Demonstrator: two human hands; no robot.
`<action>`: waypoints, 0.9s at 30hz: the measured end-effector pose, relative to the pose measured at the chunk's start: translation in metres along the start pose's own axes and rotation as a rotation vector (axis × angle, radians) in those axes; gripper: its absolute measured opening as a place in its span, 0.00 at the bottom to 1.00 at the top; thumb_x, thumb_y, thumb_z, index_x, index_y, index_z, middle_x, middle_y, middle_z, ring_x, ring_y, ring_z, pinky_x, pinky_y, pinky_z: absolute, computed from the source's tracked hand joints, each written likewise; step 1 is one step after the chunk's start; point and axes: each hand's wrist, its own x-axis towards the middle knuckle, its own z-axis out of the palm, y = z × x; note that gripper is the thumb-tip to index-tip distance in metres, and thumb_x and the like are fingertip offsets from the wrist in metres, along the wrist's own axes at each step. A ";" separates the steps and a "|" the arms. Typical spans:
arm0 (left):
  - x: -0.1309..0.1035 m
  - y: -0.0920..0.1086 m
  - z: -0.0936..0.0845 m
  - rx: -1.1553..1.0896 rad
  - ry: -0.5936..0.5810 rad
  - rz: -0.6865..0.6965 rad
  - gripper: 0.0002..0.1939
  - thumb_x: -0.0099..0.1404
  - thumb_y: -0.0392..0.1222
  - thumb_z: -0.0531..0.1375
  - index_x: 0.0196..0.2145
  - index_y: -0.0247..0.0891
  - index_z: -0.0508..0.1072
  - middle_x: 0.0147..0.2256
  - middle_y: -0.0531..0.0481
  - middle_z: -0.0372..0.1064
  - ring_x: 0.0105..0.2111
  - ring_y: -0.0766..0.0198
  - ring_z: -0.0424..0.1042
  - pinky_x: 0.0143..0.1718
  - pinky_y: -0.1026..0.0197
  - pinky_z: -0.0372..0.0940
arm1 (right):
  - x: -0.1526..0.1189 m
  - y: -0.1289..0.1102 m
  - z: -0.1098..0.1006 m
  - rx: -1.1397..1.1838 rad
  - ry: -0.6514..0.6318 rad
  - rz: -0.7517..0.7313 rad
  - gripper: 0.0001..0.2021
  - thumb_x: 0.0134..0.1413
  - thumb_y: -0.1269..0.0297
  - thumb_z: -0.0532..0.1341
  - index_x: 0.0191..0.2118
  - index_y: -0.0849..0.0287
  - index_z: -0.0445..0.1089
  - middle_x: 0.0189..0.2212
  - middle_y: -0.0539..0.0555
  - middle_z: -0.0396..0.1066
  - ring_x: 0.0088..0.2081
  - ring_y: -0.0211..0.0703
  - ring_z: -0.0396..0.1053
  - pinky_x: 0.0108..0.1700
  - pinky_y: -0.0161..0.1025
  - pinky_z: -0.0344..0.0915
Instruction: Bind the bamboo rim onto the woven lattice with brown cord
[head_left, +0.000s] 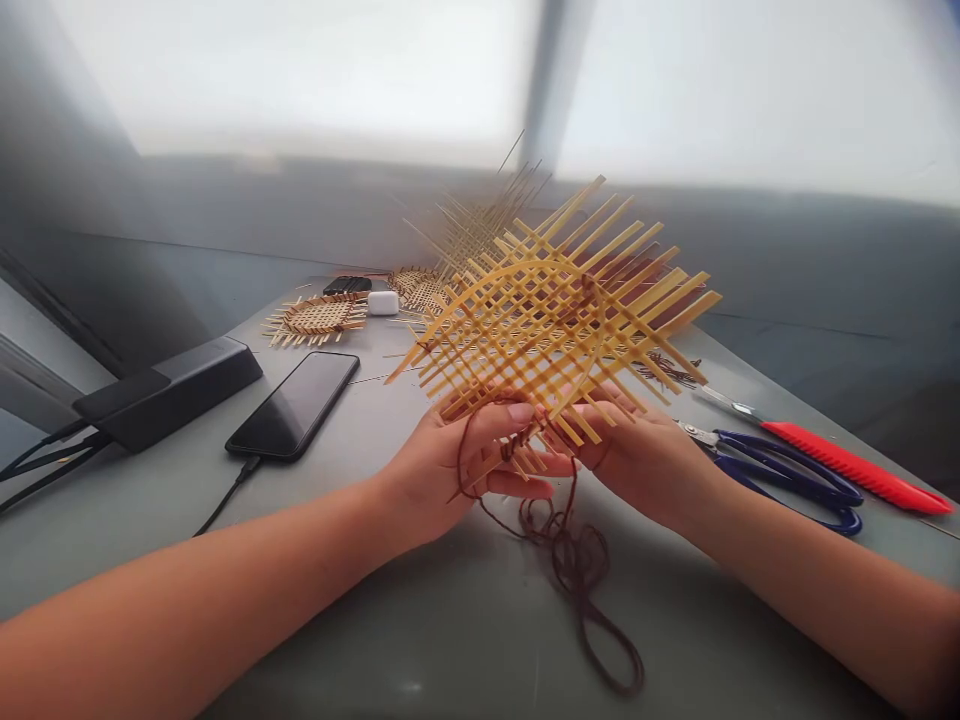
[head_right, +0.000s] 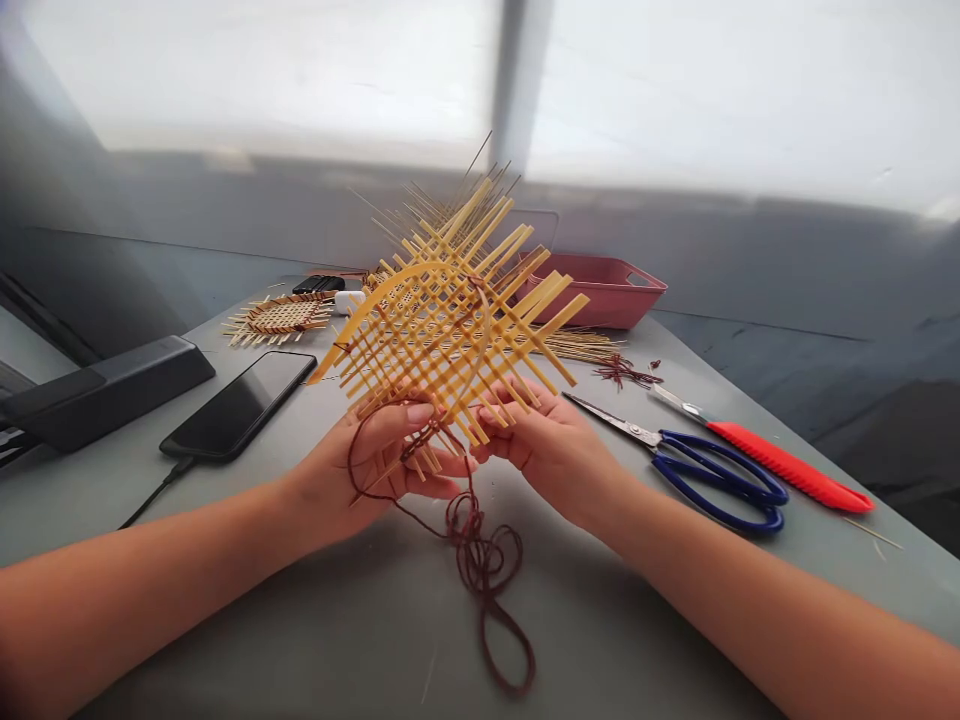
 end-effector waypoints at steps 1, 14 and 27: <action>0.000 0.000 0.001 -0.006 -0.002 -0.006 0.07 0.59 0.42 0.66 0.37 0.42 0.78 0.37 0.51 0.77 0.31 0.58 0.80 0.31 0.59 0.74 | 0.002 0.001 -0.002 0.021 0.026 0.007 0.05 0.56 0.62 0.64 0.33 0.54 0.67 0.29 0.49 0.73 0.31 0.41 0.74 0.35 0.39 0.75; 0.000 -0.004 0.001 -0.004 0.056 0.085 0.08 0.58 0.43 0.68 0.36 0.40 0.76 0.33 0.52 0.77 0.28 0.63 0.79 0.38 0.58 0.73 | 0.000 -0.009 0.006 0.378 -0.042 0.203 0.03 0.55 0.70 0.61 0.33 0.56 0.65 0.29 0.48 0.76 0.29 0.40 0.78 0.34 0.41 0.77; 0.003 -0.003 0.009 -0.014 0.216 0.186 0.06 0.59 0.39 0.66 0.33 0.40 0.73 0.33 0.55 0.74 0.30 0.65 0.78 0.34 0.63 0.72 | -0.009 -0.012 0.012 0.346 0.016 0.242 0.05 0.56 0.68 0.62 0.31 0.57 0.65 0.31 0.50 0.78 0.32 0.46 0.79 0.38 0.43 0.73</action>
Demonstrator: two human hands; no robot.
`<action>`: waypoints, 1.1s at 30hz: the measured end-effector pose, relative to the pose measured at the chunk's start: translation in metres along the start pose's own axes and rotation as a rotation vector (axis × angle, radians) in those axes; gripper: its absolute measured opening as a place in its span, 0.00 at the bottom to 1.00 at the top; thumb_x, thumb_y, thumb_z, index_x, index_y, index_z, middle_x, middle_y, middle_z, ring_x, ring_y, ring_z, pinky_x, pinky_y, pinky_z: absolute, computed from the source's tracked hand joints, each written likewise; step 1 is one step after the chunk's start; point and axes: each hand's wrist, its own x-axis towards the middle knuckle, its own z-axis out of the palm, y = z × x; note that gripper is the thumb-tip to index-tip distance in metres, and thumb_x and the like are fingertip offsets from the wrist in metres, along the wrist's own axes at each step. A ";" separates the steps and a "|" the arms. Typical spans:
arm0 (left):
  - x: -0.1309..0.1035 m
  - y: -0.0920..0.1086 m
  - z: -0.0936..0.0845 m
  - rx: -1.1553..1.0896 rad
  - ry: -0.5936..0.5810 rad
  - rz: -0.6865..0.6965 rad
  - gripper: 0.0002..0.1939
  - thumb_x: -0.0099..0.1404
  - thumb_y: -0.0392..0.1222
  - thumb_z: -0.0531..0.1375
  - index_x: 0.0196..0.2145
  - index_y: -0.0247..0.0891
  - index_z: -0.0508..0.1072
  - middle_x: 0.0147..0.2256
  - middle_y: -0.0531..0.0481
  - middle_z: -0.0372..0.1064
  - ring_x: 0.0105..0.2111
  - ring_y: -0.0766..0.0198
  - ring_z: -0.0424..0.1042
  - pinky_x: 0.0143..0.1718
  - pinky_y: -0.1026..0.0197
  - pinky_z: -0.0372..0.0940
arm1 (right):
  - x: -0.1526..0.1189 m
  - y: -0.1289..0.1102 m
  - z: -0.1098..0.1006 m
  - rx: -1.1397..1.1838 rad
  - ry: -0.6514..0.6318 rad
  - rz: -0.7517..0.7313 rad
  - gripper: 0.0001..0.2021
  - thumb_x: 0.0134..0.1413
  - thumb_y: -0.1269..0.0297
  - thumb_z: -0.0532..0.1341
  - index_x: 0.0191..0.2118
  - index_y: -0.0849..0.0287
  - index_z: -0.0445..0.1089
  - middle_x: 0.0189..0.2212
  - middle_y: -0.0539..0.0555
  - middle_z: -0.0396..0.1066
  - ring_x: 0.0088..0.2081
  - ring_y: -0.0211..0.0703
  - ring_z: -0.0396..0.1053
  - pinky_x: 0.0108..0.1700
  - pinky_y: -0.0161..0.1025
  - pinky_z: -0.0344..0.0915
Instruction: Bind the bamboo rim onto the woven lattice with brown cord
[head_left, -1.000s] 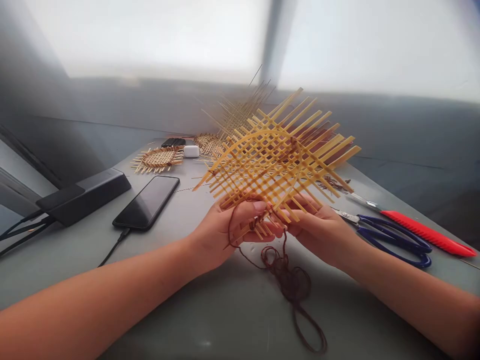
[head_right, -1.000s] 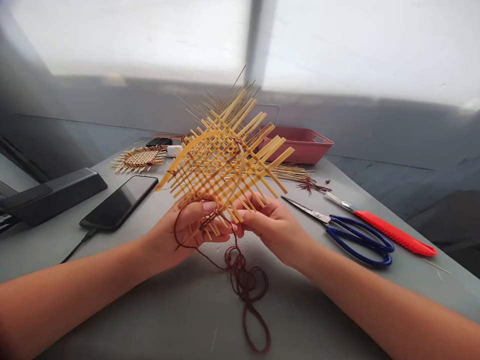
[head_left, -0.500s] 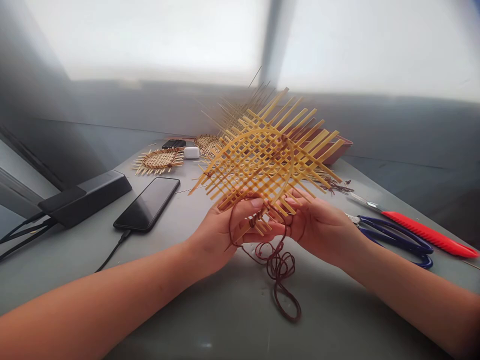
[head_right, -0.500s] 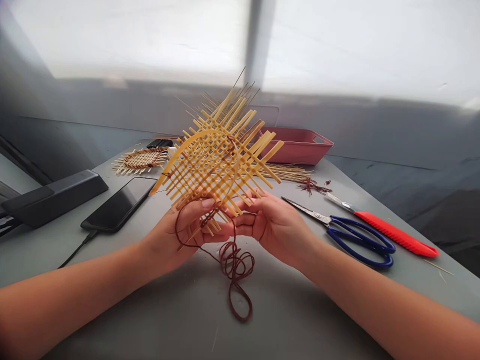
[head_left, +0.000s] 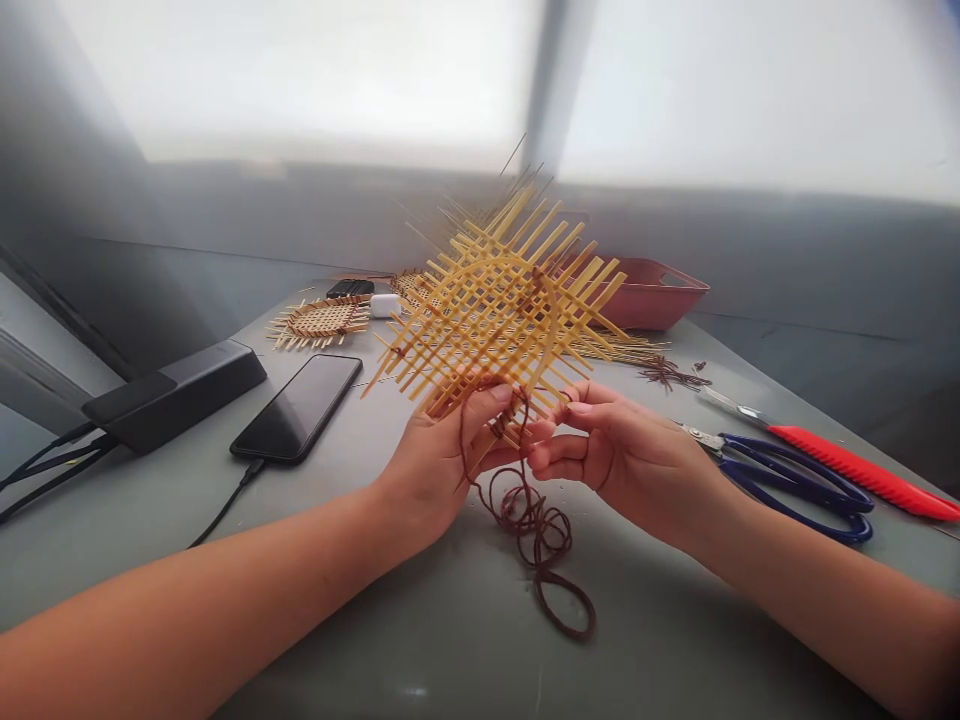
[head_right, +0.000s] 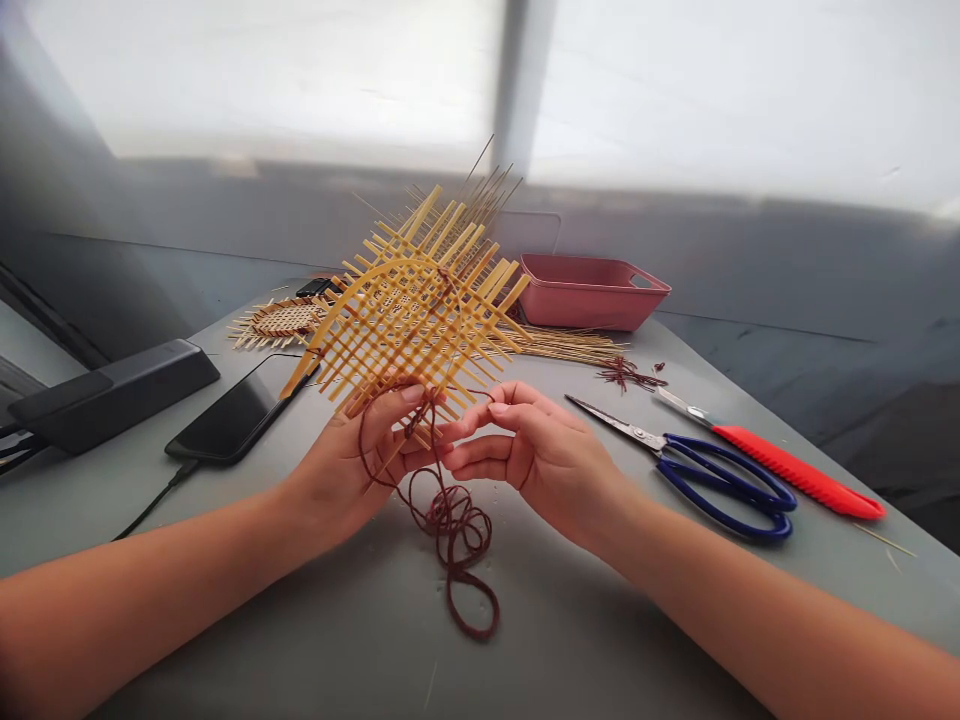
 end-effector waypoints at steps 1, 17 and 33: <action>0.000 0.000 0.001 -0.013 0.016 0.007 0.06 0.59 0.39 0.67 0.33 0.40 0.73 0.33 0.56 0.74 0.29 0.66 0.78 0.34 0.64 0.72 | -0.001 0.000 0.001 0.001 0.001 0.005 0.05 0.56 0.68 0.63 0.31 0.57 0.66 0.32 0.50 0.78 0.33 0.46 0.80 0.39 0.42 0.74; -0.006 0.000 0.002 0.089 0.035 0.000 0.11 0.59 0.45 0.67 0.36 0.39 0.72 0.35 0.55 0.70 0.20 0.68 0.75 0.25 0.64 0.71 | 0.007 -0.004 -0.006 0.126 0.125 -0.009 0.04 0.45 0.70 0.67 0.29 0.57 0.72 0.29 0.49 0.78 0.32 0.42 0.78 0.40 0.37 0.75; -0.005 0.002 -0.002 0.137 -0.048 -0.011 0.08 0.62 0.44 0.65 0.35 0.39 0.72 0.32 0.58 0.74 0.11 0.82 0.57 0.31 0.63 0.73 | 0.007 -0.029 -0.005 0.099 0.223 -0.178 0.15 0.43 0.73 0.70 0.22 0.57 0.62 0.17 0.41 0.55 0.18 0.27 0.54 0.28 0.28 0.72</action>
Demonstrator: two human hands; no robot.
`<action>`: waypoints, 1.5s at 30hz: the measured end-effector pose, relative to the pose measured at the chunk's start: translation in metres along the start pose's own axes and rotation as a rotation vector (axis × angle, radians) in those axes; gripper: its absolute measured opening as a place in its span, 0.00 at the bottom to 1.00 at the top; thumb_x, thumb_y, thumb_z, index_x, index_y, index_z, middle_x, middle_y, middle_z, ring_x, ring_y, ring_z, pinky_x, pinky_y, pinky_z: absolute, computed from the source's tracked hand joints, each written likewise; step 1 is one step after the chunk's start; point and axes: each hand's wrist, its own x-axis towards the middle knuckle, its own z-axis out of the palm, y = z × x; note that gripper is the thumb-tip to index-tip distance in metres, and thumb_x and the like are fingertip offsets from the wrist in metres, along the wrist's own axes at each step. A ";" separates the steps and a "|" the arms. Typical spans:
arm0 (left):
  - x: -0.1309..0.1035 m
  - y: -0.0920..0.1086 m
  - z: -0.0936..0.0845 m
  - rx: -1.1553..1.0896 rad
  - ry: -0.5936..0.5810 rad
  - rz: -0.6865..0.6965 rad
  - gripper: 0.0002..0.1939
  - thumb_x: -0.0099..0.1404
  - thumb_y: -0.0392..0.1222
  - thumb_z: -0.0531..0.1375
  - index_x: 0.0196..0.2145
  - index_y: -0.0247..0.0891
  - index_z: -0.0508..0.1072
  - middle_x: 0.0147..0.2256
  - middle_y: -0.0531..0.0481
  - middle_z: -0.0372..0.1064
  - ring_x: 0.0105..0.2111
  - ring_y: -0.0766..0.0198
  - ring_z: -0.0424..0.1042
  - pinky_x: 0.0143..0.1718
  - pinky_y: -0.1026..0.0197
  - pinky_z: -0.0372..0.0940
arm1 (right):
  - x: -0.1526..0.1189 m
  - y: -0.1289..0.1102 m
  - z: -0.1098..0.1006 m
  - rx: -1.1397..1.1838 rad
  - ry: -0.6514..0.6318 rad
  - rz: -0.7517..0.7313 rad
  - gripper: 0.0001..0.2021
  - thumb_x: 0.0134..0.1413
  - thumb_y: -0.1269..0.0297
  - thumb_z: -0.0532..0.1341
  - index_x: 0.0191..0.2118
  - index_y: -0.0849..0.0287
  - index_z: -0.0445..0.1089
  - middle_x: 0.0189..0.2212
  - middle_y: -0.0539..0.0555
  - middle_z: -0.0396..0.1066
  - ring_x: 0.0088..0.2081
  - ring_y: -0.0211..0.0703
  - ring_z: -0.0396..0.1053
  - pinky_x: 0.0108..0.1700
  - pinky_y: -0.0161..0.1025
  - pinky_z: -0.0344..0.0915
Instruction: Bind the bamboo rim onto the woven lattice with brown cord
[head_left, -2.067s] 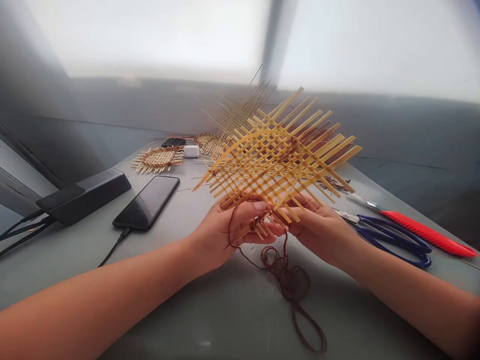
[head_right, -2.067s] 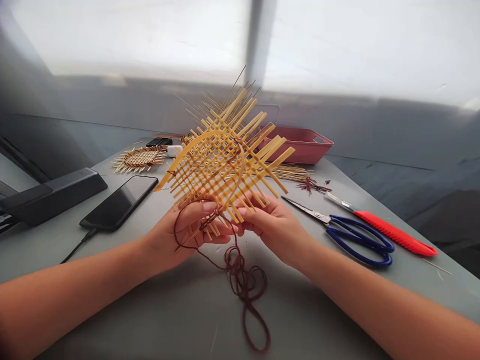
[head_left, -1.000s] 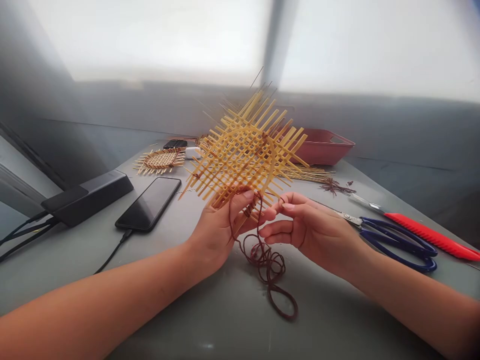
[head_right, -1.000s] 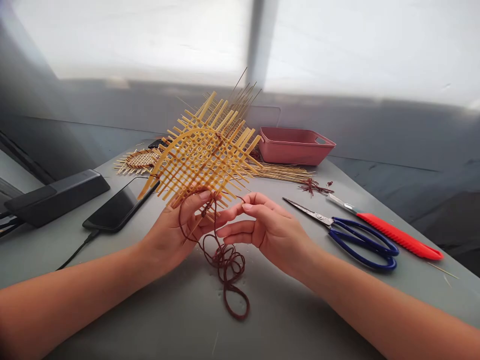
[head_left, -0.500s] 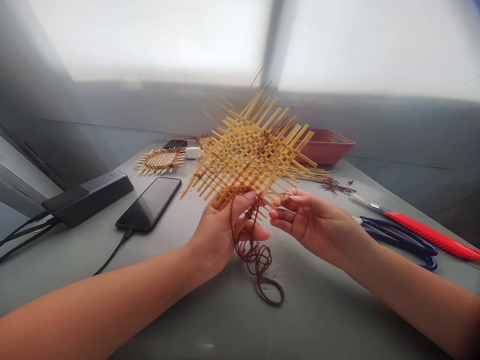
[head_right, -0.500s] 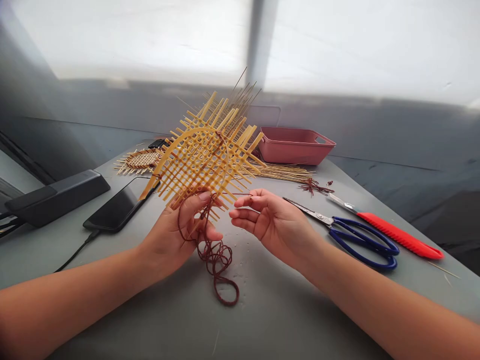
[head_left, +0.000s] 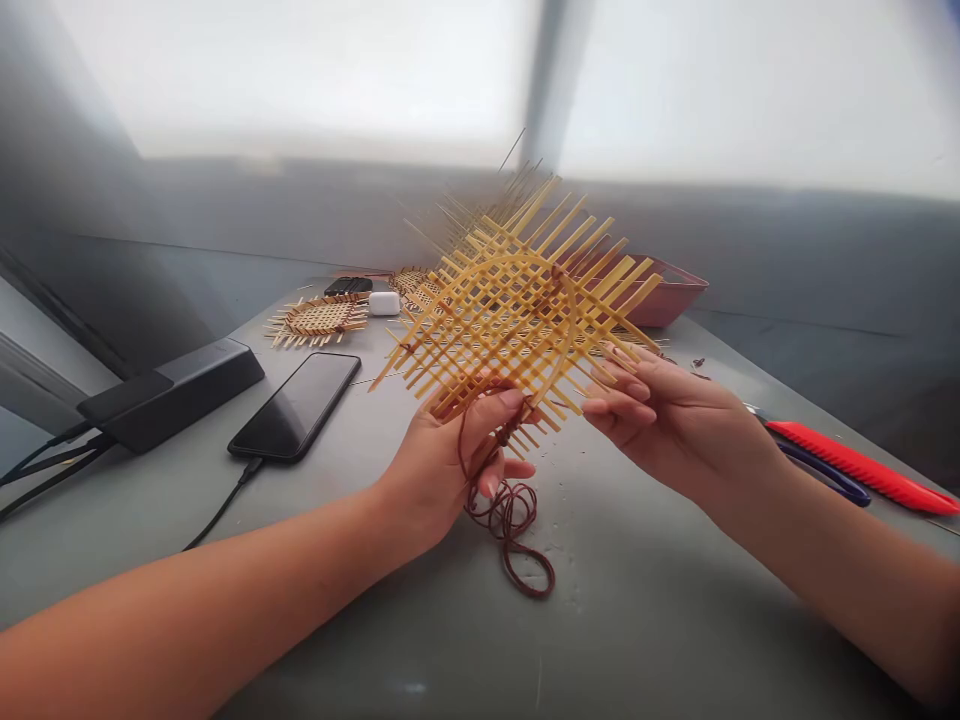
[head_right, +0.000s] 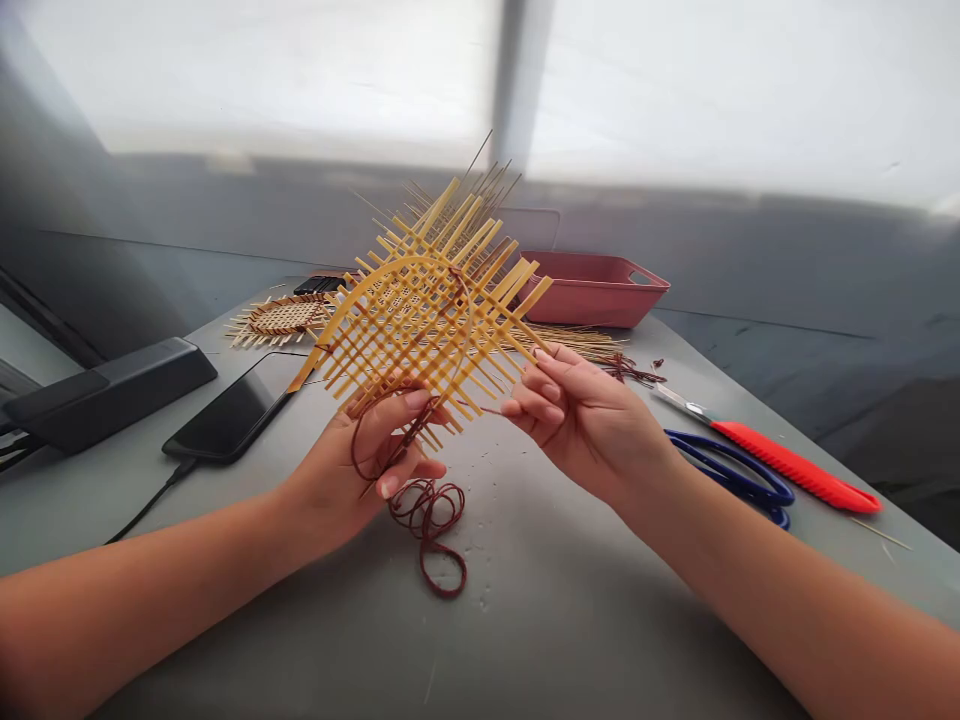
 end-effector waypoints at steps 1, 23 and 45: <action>0.000 0.000 0.000 0.004 0.003 -0.001 0.08 0.62 0.44 0.65 0.35 0.39 0.71 0.32 0.59 0.74 0.11 0.82 0.56 0.31 0.63 0.73 | 0.000 -0.001 -0.002 -0.062 -0.013 -0.018 0.16 0.43 0.70 0.72 0.23 0.57 0.62 0.16 0.41 0.52 0.17 0.27 0.50 0.21 0.26 0.65; -0.001 0.001 -0.002 0.009 -0.001 -0.032 0.06 0.61 0.42 0.65 0.33 0.39 0.71 0.29 0.57 0.75 0.10 0.81 0.53 0.28 0.64 0.72 | 0.014 -0.011 -0.005 -0.015 0.099 -0.152 0.13 0.58 0.61 0.65 0.23 0.52 0.65 0.21 0.45 0.63 0.25 0.35 0.64 0.42 0.37 0.72; -0.004 -0.001 -0.004 0.005 -0.031 -0.058 0.08 0.60 0.43 0.67 0.33 0.39 0.72 0.27 0.57 0.75 0.10 0.82 0.53 0.30 0.63 0.72 | 0.017 0.006 -0.027 -1.069 -0.029 -0.509 0.15 0.46 0.57 0.71 0.21 0.53 0.66 0.19 0.49 0.60 0.26 0.42 0.59 0.29 0.40 0.57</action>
